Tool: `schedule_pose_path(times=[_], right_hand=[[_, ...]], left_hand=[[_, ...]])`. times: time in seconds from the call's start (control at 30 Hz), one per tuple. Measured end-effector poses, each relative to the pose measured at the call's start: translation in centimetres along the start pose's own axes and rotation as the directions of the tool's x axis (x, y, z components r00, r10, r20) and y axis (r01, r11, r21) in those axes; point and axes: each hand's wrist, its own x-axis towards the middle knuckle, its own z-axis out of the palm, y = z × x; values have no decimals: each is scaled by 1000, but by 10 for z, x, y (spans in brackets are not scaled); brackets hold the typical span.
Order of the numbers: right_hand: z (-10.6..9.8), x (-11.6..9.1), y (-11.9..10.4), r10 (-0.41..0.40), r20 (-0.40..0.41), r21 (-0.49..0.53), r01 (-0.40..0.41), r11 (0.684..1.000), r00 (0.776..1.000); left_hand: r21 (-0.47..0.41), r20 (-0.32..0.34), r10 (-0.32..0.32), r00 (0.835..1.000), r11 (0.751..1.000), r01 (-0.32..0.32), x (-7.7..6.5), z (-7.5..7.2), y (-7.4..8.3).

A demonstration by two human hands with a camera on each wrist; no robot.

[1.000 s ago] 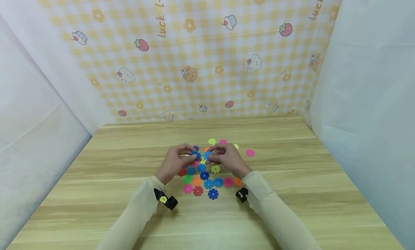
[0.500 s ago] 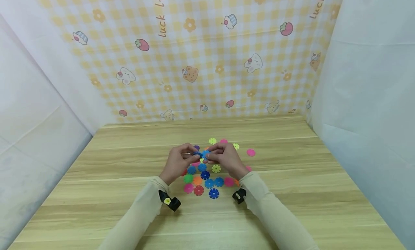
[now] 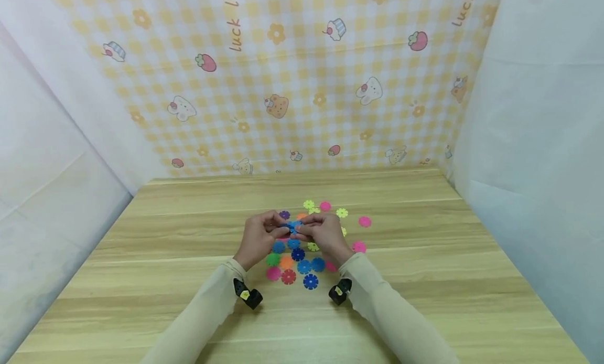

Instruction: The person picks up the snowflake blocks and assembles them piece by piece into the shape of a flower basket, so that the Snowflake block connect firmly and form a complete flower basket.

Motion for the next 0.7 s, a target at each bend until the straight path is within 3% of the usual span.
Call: schedule_pose_path(times=[0.2, 0.33, 0.4, 0.47, 0.53, 0.7], right_hand=[[-4, 4, -5, -17, 80, -138, 28, 990, 997], [-11, 4, -11, -58, 114, -279, 88, 956, 992], [-14, 3, -12, -90, 116, -361, 127, 924, 989], [-18, 2, -14, -125, 133, -449, 173, 877, 983], [-23, -1, -13, -155, 174, -548, 226, 806, 973], [-32, -11, -9, -142, 353, -726, 367, 582, 925]], left_hand=[[-15, 6, -14, 1000, 1000, 14, 1, -10, -2], [-28, 7, -44, 999, 999, 44, 2, -13, -2], [-29, 10, -61, 998, 998, 61, 2, -15, -3], [-32, 12, -80, 997, 996, 81, 3, -16, -4], [-34, 6, -106, 994, 994, 106, 3, -18, -5], [-76, -7, -158, 987, 985, 157, 2, -21, -7]])
